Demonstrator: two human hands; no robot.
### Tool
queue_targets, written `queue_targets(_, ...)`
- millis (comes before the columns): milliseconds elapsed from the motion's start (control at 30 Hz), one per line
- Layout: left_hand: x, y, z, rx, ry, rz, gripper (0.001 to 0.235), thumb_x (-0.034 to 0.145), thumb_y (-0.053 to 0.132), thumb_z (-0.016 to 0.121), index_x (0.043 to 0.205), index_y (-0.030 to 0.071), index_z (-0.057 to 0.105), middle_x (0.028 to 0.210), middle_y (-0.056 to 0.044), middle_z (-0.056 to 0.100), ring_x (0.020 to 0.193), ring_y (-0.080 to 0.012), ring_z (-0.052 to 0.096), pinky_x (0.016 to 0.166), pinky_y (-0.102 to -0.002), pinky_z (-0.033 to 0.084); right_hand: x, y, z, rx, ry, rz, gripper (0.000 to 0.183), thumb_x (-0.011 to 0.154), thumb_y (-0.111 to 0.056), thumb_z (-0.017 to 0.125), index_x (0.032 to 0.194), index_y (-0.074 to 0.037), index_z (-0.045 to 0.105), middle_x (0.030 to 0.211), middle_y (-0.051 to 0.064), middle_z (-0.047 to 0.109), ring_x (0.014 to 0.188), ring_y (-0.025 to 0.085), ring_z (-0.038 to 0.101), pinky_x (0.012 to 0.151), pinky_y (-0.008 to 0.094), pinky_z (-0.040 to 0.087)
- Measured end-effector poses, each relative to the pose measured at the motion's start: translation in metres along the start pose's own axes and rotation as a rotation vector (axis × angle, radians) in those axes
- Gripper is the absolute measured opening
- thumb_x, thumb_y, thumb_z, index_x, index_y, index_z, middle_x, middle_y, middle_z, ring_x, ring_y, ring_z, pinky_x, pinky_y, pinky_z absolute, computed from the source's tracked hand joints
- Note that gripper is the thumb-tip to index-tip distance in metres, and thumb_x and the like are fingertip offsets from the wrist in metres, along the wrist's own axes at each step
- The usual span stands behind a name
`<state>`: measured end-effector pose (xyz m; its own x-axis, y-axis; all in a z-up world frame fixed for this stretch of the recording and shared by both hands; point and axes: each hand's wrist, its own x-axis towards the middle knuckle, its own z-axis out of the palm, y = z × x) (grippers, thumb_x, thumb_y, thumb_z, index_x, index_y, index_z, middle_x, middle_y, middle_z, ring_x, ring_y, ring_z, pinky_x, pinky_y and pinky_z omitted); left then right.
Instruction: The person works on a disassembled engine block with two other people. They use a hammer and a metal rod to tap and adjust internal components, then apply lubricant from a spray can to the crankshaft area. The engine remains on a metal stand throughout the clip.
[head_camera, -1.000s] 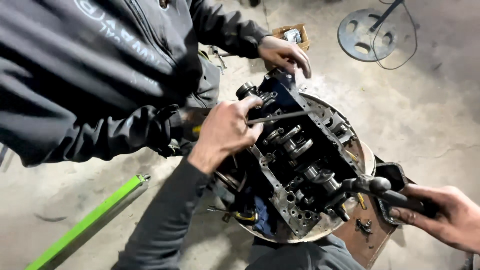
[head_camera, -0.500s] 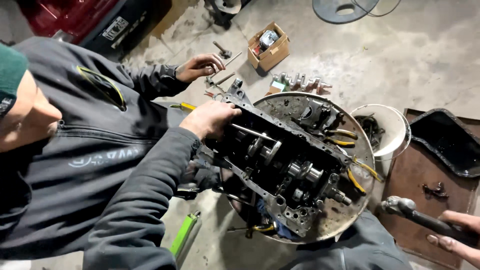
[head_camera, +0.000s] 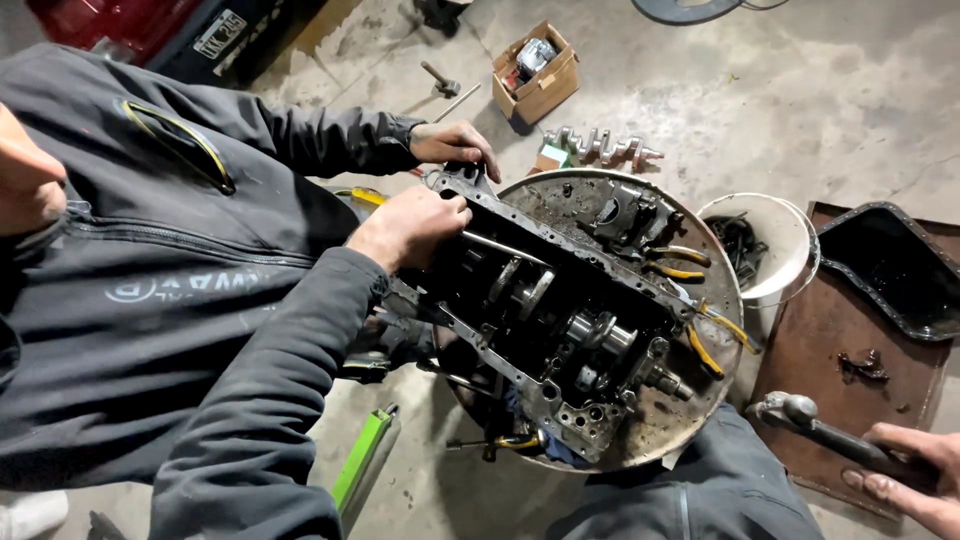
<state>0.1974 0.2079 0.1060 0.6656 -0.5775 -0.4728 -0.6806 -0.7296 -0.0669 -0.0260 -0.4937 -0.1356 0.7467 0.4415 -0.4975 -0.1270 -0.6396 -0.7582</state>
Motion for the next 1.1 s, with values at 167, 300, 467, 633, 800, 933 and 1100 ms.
queue_targets(167, -0.012, 0.0, -0.029, 0.004, -0.068, 0.024, 0.06, 0.057, 0.025, 0.088, 0.109, 0.007, 0.064, 0.108, -0.011, 0.064, 0.096, -0.0335, 0.069, 0.078, -0.046, 0.056, -0.003, -0.046, -0.002, -0.083, -0.041, 0.244, 0.024, 0.081, -0.021, 0.088, 0.101, -0.012, 0.077, 0.065, 0.007, 0.064, 0.057, 0.011, 0.05, 0.059, 0.031, 0.04)
queue_targets(300, -0.019, 0.006, -0.057, -0.089, 0.042, -0.007, 0.052, 0.064, 0.022, 0.083, 0.111, 0.011, 0.065, 0.104, -0.011, 0.065, 0.097, -0.0353, 0.069, 0.079, -0.048, 0.056, 0.007, -0.065, -0.006, -0.041, -0.05, 0.167, 0.035, 0.076, -0.024, 0.09, 0.107, -0.013, 0.077, 0.065, 0.005, 0.063, 0.056, 0.011, 0.054, 0.057, 0.031, 0.044)
queue_targets(467, 0.033, 0.029, -0.113, -0.219, 0.209, -0.004, 0.065, 0.058, 0.022, 0.087, 0.117, 0.01, 0.061, 0.107, -0.016, 0.064, 0.091, -0.0392, 0.067, 0.073, -0.049, 0.055, 0.013, -0.147, -0.02, -0.036, -0.165, 0.34, 0.044, 0.079, -0.033, 0.091, 0.113, -0.01, 0.076, 0.063, 0.005, 0.068, 0.062, 0.01, 0.057, 0.06, 0.03, 0.049)
queue_targets(633, 0.141, 0.027, -0.1, -0.203, 0.24, -0.074, 0.066, 0.066, 0.017, 0.082, 0.123, 0.007, 0.052, 0.097, -0.017, 0.067, 0.095, -0.0395, 0.068, 0.077, -0.049, 0.056, 0.012, -0.171, -0.028, -0.198, -0.314, 0.415, 0.043, 0.084, -0.047, 0.084, 0.113, -0.017, 0.077, 0.069, 0.008, 0.058, 0.066, 0.015, 0.053, 0.068, 0.032, 0.046)
queue_targets(800, 0.224, -0.007, 0.02, -0.226, 0.076, -0.117, 0.052, 0.078, 0.012, 0.073, 0.125, 0.005, 0.05, 0.095, -0.024, 0.068, 0.09, -0.0446, 0.068, 0.076, -0.054, 0.054, -0.013, -0.033, 0.01, -0.015, -0.252, 0.429, 0.045, 0.078, -0.047, 0.088, 0.11, -0.02, 0.073, 0.072, 0.0, 0.071, 0.069, 0.011, 0.07, 0.069, 0.027, 0.056)
queue_targets(933, 0.238, -0.017, 0.071, -0.162, -0.092, -0.162, 0.053, 0.073, 0.008, 0.073, 0.119, 0.003, 0.047, 0.095, -0.024, 0.07, 0.093, -0.0455, 0.069, 0.077, -0.055, 0.054, -0.065, 0.167, 0.125, 0.029, 0.501, -0.064, 0.055, 0.061, -0.052, 0.097, 0.101, -0.02, 0.077, 0.065, -0.009, 0.07, 0.062, 0.003, 0.069, 0.065, 0.021, 0.056)
queue_targets(1100, 0.239, -0.017, 0.109, -0.138, -0.179, -0.261, 0.056, 0.074, 0.005, 0.071, 0.123, 0.0, 0.044, 0.093, -0.026, 0.071, 0.091, -0.0457, 0.071, 0.078, -0.054, 0.056, -0.073, 0.13, 0.098, 0.016, 0.173, 0.425, 0.041, 0.068, -0.033, 0.098, 0.101, -0.019, 0.078, 0.064, 0.0, 0.062, 0.054, 0.007, 0.059, 0.06, 0.021, 0.048)
